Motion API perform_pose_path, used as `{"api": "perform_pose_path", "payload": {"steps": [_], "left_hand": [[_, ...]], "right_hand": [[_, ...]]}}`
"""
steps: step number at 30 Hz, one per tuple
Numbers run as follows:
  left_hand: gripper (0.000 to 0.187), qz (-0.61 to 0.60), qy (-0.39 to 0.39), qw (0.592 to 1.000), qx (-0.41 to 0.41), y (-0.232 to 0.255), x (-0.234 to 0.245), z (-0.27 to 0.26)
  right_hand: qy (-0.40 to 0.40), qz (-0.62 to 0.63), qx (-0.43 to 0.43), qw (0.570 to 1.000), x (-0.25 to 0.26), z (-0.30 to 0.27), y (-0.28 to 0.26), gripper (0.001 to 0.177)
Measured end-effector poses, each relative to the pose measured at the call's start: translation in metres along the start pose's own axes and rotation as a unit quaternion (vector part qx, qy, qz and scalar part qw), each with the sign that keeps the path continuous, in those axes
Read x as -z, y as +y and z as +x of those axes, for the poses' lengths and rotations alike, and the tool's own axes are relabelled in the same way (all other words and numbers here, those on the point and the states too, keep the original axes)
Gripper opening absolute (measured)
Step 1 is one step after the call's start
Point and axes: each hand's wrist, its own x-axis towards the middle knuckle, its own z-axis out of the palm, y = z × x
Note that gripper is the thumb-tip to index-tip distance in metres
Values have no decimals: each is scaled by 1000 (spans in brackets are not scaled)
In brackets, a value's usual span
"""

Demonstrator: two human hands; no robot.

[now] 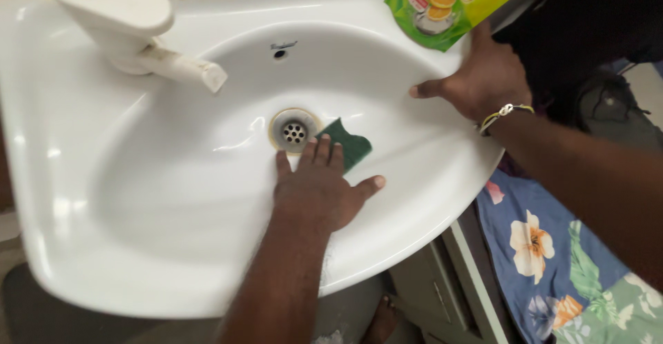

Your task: The person cleans a white ceramic sink bowl using a green scouring pad, wiping the interior surfaces and around the faucet.

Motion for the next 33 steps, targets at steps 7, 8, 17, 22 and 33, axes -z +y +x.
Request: {"api": "perform_pose_path", "payload": {"steps": [7,8,17,22,33], "left_hand": [[94,55,39,998,11,3,-4,18],[94,54,38,998,13,2,-4,18],[76,49,53,996,57,0,8,-24],[69,67,50,986,145,-44,17,-88],[97,116,459,867,156,-123,-34,-137]], "right_hand": [[1,-9,5,1000,1,-1,-2,120],[-6,-7,2,1000,2,-1,-2,120],[-2,-14,8,1000,2,-2,-5,122],[8,-19,20,1000,2,-3,-2,121],[12,10,21,1000,0,-3,0,122]]}}
